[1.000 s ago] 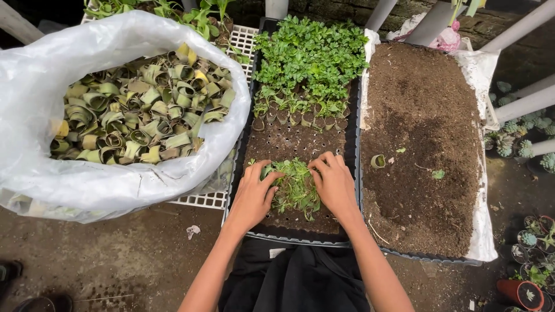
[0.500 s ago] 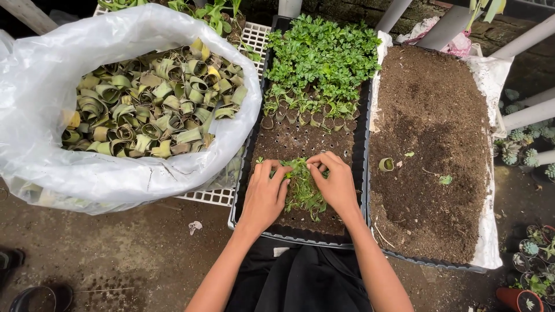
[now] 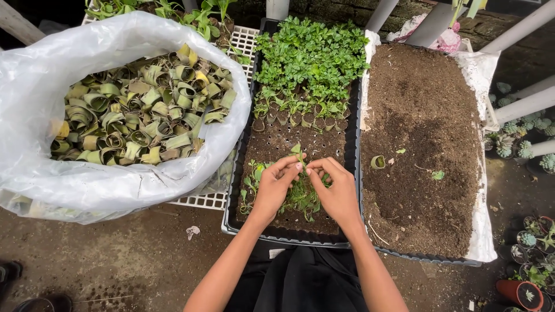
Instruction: Transplanting small seedlings by wrapping their roots in leaf strips and placing them into a seedling tray.
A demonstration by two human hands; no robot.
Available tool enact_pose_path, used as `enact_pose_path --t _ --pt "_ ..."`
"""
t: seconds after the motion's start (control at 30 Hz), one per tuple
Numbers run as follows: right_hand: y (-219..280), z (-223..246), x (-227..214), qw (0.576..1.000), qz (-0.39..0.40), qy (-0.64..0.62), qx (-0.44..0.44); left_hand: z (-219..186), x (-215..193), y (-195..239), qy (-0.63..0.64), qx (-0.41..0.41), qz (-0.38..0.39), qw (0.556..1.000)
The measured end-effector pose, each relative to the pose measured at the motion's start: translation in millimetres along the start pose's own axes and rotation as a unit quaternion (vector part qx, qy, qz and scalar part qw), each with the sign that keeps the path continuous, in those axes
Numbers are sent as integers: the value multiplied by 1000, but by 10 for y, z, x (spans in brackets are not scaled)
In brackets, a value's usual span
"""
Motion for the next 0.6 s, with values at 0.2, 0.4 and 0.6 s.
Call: enact_pose_path --t 0.2,0.4,0.6 --pt "71 -177 -157 999 -11 -31 40 48 289 -141 -1 19 35 999" --pt "173 -333 -494 994 -73 -32 77 16 594 -242 -93 104 62 988" --pt "329 -818 -1175 977 -180 35 105 -445 1223 -172 -153 232 114 954"
Point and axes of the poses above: each hand's wrist, its own y-axis away from the middle knuckle, its own x-axis out of the palm, z = x × y, the point moved 9 cm from there along -y, towards the middle knuckle, and after that the axes turned 11 degrees about -z, right-handed, at the moved point
